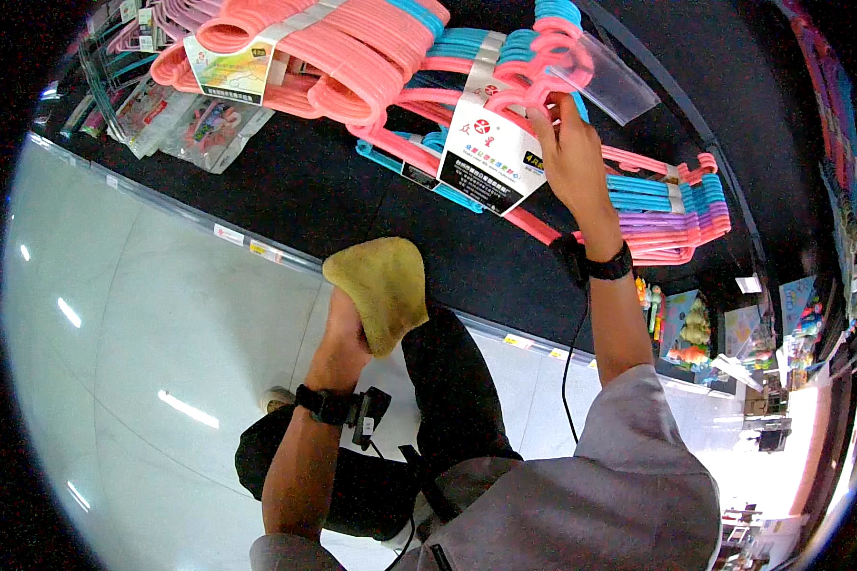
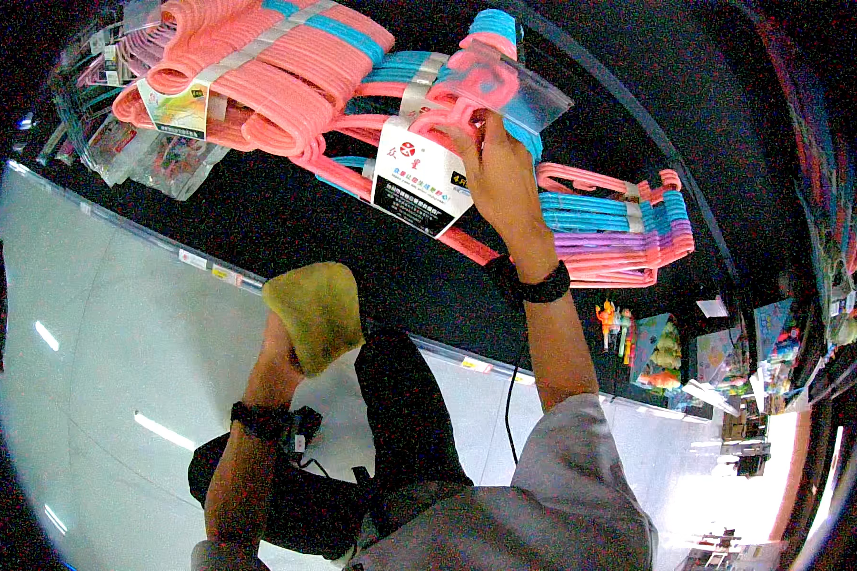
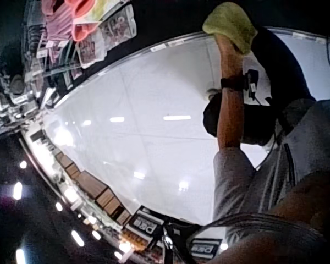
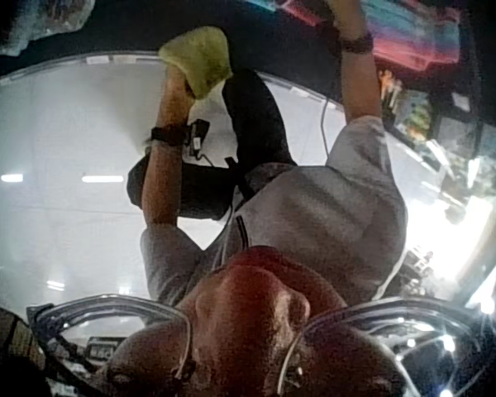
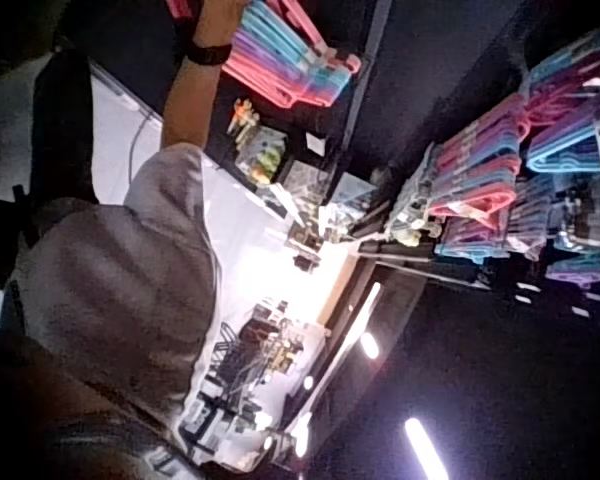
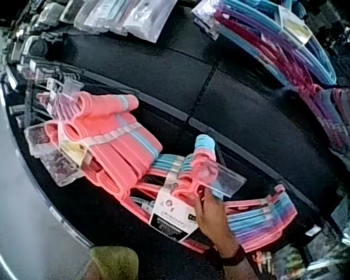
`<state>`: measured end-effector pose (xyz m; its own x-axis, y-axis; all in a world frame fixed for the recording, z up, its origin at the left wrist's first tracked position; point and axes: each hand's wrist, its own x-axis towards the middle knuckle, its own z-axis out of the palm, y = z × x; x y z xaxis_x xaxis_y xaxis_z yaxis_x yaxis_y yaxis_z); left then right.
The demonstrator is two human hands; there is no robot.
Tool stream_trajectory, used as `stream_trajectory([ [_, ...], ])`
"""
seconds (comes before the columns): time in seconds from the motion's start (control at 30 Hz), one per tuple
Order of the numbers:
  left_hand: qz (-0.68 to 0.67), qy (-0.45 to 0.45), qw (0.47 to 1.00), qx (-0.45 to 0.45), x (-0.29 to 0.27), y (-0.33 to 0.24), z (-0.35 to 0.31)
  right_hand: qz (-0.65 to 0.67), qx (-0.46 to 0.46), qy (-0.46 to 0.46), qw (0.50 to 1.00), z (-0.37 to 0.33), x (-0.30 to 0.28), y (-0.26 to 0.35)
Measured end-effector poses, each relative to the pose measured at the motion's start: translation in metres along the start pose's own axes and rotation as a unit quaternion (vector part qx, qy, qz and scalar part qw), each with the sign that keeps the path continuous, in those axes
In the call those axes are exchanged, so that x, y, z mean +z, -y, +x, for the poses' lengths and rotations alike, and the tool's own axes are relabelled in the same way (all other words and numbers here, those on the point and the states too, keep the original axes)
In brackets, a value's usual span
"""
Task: The person kneels on the floor and wipes stacks of pink and blue plastic hangers with a yellow cloth. They handle the hangers one at a time, wiping the surfaces and then placing them back on the display shelf.
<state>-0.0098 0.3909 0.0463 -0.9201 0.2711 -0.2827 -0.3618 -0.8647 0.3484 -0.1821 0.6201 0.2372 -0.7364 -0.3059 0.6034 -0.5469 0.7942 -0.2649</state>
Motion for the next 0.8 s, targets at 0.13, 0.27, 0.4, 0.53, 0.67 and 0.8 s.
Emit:
stream_trajectory([
  [0.13, -0.034, -0.010, 0.999, 0.005, 0.010, -0.006, -0.007, -0.042, 0.019, 0.052, 0.998, -0.011, -0.016, 0.016],
  [0.27, -0.040, -0.006, 0.997, 0.067, 0.009, -0.013, -0.006, -0.029, 0.041, 0.073, 0.996, -0.023, -0.030, 0.033],
  [0.4, -0.042, -0.025, 0.996, 0.080, 0.009, -0.019, -0.005, 0.013, 0.100, 0.116, 0.988, -0.032, -0.046, 0.047],
  [0.53, -0.072, -0.061, 0.990, 0.103, -0.004, -0.022, -0.002, 0.119, 0.064, 0.087, 0.987, -0.044, -0.048, 0.064],
  [0.67, -0.073, -0.094, 0.987, 0.109, -0.016, -0.031, -0.012, 0.066, 0.016, 0.109, 0.992, -0.076, -0.041, 0.059],
  [0.8, -0.042, -0.129, 0.969, 0.208, -0.019, -0.056, -0.013, -0.041, 0.049, 0.151, 0.987, -0.112, -0.041, 0.048],
])
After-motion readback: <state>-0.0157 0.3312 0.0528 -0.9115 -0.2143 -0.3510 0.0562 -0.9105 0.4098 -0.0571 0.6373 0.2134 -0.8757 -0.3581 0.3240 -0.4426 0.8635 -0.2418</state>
